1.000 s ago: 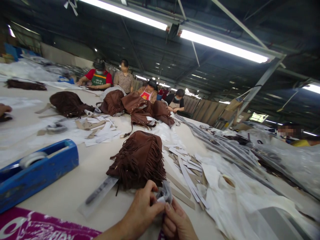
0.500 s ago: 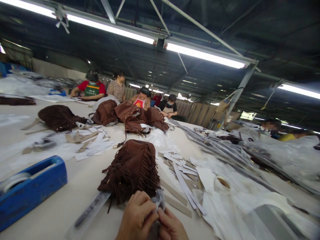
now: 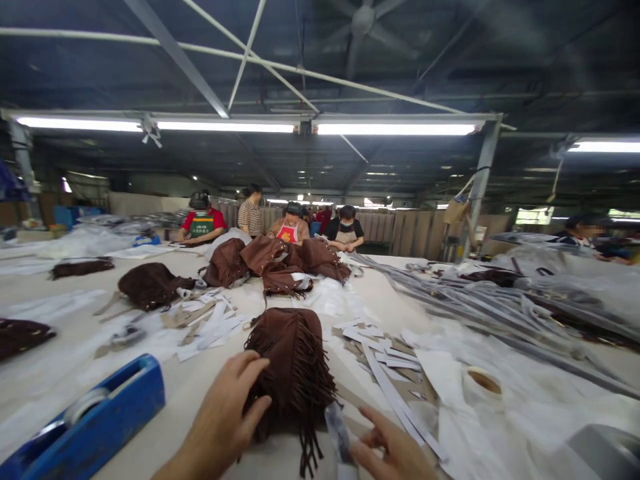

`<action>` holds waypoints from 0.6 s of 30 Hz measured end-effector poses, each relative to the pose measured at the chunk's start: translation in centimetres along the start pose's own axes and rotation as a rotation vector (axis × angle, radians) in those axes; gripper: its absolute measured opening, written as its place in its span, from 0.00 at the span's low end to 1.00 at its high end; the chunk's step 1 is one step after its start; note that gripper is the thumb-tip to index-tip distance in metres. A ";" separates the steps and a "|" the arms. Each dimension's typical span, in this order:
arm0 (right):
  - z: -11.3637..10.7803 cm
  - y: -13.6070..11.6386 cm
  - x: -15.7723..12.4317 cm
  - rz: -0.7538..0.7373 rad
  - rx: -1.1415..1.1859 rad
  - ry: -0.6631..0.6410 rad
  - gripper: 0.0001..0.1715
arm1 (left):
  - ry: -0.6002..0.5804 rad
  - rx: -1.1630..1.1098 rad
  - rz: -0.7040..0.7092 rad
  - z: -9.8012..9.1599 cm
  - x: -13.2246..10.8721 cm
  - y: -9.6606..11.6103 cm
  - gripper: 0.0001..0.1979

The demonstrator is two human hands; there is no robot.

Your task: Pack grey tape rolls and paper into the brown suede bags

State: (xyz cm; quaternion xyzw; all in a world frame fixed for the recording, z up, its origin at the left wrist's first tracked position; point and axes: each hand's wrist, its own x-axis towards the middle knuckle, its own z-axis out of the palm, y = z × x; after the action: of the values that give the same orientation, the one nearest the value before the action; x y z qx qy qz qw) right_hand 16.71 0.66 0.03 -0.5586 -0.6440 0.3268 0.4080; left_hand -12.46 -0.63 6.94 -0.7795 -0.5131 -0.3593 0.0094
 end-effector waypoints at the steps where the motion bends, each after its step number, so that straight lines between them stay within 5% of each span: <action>1: 0.0 -0.5 0.2 -0.030 -0.093 0.034 0.30 | -0.040 0.048 -0.055 -0.9 0.4 -0.7 0.24; 5: 2.1 -4.1 1.6 -0.150 -0.309 -0.009 0.40 | -0.280 0.062 -0.145 -1.1 2.2 -2.7 0.39; 10: 3.9 -8.0 6.3 -0.216 -0.787 -0.187 0.49 | -0.179 -0.107 -0.196 -0.7 5.4 -3.6 0.16; 15: 2.9 -11.5 13.0 -0.351 -0.910 -0.113 0.37 | -0.015 -0.198 -0.315 -2.1 8.1 -3.9 0.05; 18: 2.8 -13.5 14.6 -0.391 -0.913 -0.033 0.19 | 0.038 -0.275 -0.423 -0.8 8.2 -4.3 0.05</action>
State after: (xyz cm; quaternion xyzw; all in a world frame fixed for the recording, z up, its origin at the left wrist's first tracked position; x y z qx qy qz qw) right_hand 7.46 12.96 12.95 -0.5438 -0.8205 -0.0623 0.1649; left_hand -14.57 7.57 10.65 -0.6417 -0.6108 -0.4344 -0.1627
